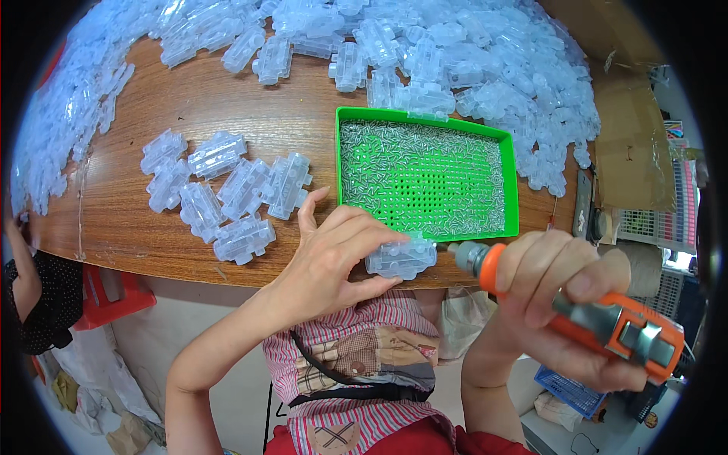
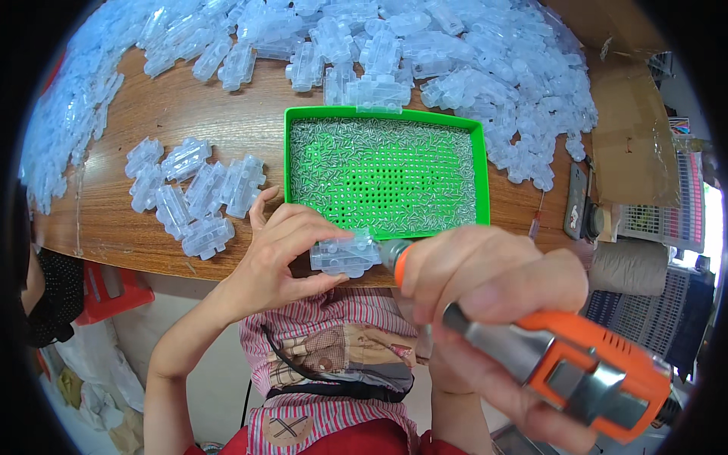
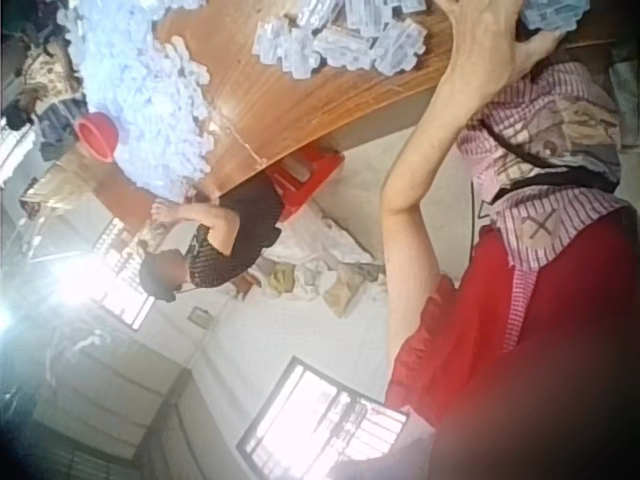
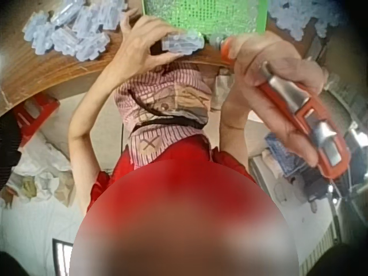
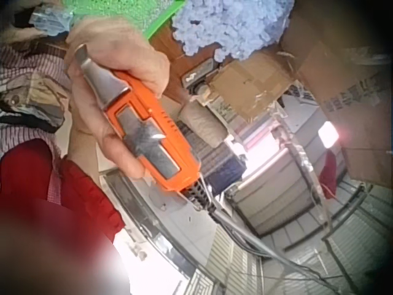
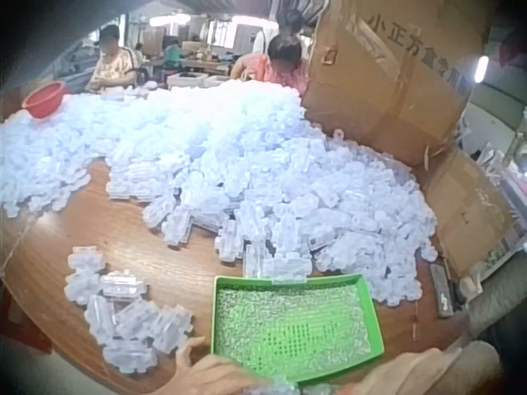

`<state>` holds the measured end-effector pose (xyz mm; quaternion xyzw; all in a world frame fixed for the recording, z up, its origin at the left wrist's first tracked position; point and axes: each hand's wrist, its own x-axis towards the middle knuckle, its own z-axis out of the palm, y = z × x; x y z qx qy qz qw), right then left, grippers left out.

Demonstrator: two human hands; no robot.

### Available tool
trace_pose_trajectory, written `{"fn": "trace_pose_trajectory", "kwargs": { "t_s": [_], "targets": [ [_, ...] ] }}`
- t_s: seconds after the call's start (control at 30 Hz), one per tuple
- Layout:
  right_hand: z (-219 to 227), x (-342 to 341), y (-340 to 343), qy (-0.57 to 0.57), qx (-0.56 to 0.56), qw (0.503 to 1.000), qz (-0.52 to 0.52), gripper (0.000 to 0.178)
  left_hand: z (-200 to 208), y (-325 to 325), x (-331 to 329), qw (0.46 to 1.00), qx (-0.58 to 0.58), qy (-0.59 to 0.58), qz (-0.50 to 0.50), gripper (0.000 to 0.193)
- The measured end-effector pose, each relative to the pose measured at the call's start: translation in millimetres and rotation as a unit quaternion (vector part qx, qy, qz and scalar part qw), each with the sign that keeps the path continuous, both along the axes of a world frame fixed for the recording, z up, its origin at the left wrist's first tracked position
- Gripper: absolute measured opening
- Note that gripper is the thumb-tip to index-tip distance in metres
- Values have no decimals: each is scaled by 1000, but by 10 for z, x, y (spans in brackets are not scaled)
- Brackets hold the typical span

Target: The person assembles plastic components by picking up a screw from a tray with a power screwdriver and driving it into a clear plastic housing. They repeat this process, placing the finished parts on the table and picking up new housings to continue.

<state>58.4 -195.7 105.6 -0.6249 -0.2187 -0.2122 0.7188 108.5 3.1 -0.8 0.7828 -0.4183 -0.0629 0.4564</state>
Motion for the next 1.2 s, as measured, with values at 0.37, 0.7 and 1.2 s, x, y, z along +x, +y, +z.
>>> {"fn": "trace_pose_trajectory", "kwargs": {
  "t_s": [0.37,0.7,1.2],
  "targets": [
    [-130,178,-175,1,107,994,-32,94,595,196,84,997,13,72,-3,44],
    [-199,266,-17,10,140,986,-88,86,709,-249,143,980,73,133,-130,46],
    [-474,194,-233,57,156,982,-88,88,848,-70,124,981,130,146,-11,72]
  ]
}}
